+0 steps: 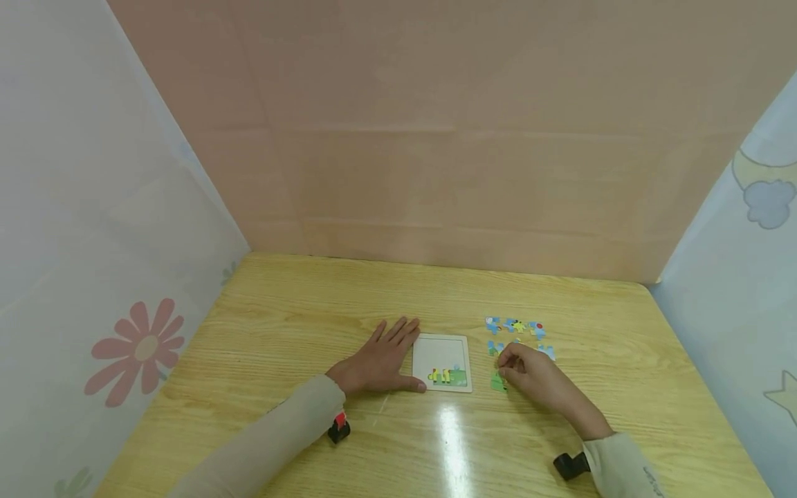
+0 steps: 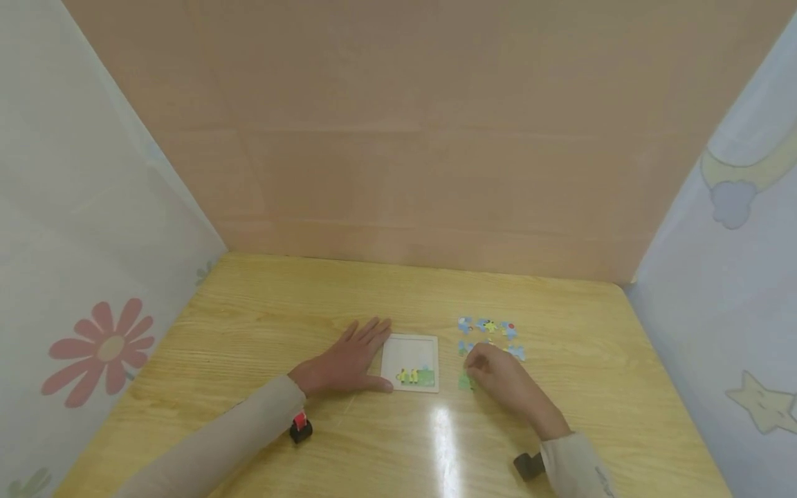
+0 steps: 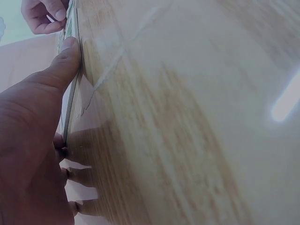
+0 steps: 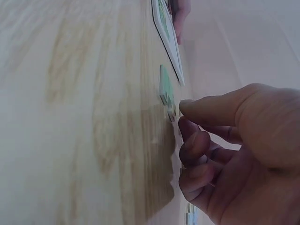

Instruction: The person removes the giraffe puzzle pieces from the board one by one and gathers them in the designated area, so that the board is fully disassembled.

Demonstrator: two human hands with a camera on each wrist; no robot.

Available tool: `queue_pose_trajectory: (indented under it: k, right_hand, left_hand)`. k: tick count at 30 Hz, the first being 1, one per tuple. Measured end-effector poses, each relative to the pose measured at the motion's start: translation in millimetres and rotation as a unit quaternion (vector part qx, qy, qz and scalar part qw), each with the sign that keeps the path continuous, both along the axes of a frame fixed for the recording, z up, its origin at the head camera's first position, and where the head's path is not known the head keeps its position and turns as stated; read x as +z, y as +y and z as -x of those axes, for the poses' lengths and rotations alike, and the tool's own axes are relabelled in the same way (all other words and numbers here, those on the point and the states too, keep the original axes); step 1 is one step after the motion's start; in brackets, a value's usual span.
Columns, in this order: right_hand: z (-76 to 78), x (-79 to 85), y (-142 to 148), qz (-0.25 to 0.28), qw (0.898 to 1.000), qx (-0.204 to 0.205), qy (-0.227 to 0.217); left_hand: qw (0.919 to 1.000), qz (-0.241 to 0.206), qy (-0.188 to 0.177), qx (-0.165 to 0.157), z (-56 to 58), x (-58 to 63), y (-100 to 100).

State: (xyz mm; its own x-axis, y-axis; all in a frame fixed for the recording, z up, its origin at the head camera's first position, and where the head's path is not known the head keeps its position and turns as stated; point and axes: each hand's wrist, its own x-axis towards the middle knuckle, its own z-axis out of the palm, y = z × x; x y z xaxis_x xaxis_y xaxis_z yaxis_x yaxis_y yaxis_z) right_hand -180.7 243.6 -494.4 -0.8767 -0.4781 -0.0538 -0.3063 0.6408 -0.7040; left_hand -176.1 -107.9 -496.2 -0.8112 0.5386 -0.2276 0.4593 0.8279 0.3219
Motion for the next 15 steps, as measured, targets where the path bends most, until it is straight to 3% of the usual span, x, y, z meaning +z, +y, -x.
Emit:
queue_pose_trajectory:
  k: [9,15]
  right_hand:
    - [2.3,4.0,-7.6,0.003,1.000,-0.001,-0.008]
    - [4.7,1.9,-21.4,0.009,1.000,0.022,-0.019]
  left_hand:
    - [1.0000,0.001,0.003,0.001,-1.0,0.4,-0.6]
    - [1.0000,-0.007,-0.004,0.001,-2.2,1.5,-0.6]
